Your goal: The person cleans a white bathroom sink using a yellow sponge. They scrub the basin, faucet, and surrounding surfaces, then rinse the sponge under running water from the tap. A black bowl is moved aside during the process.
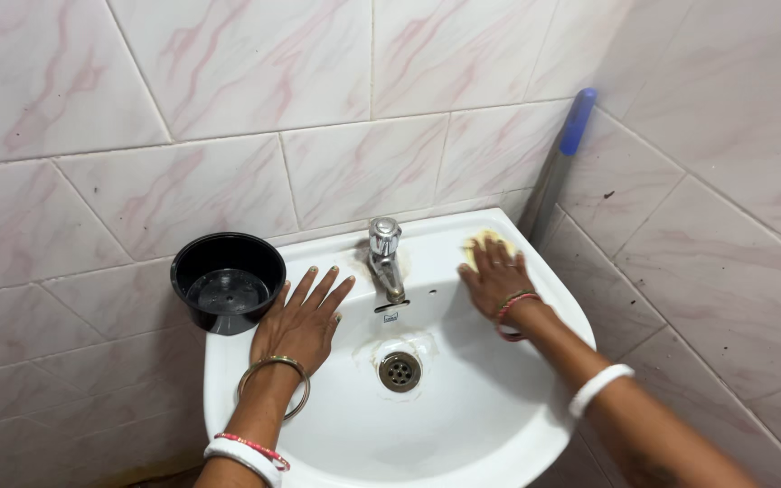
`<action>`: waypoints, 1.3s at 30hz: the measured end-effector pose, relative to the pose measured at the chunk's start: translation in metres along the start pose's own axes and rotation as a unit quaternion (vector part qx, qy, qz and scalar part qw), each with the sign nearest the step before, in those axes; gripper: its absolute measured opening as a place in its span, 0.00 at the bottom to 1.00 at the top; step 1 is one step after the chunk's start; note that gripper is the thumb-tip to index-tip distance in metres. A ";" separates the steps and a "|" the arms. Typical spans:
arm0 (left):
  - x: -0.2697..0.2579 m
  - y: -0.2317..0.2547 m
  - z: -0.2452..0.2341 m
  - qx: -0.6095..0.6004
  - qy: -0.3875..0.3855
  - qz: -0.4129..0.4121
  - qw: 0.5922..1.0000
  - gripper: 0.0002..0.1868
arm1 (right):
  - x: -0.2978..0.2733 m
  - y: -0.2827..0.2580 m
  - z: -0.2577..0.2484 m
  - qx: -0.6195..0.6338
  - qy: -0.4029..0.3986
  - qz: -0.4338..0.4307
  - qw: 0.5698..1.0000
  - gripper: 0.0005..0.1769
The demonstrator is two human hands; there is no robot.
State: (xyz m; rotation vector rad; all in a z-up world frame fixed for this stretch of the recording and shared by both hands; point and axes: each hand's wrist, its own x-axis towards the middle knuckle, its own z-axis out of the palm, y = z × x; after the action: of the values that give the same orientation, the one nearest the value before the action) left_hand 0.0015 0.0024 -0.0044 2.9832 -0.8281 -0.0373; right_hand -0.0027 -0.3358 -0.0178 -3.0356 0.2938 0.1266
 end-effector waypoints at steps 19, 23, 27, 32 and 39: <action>-0.002 0.001 -0.008 0.001 -0.004 -0.002 1.000 0.31 | 0.007 -0.030 -0.013 0.018 0.001 -0.021 1.000 0.37; -0.001 0.002 -0.006 0.006 -0.001 -0.002 1.000 0.32 | -0.004 -0.073 0.009 -0.037 0.017 -0.112 0.993 0.37; 0.000 0.002 -0.006 -0.017 -0.012 -0.007 1.000 0.31 | -0.012 -0.080 0.002 -0.082 0.040 -0.170 0.981 0.37; 0.001 0.001 -0.004 0.004 -0.010 -0.004 1.000 0.33 | -0.002 -0.042 -0.020 -0.063 -0.014 -0.095 0.993 0.37; -0.006 0.003 -0.010 0.012 0.010 0.002 1.000 0.32 | -0.031 0.017 -0.021 -0.126 -0.046 -0.058 0.989 0.37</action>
State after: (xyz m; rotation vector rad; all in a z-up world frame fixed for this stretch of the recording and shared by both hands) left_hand -0.0047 0.0031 0.0056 2.9996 -0.8371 0.0023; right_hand -0.0353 -0.3489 0.0046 -3.2725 0.1010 0.3185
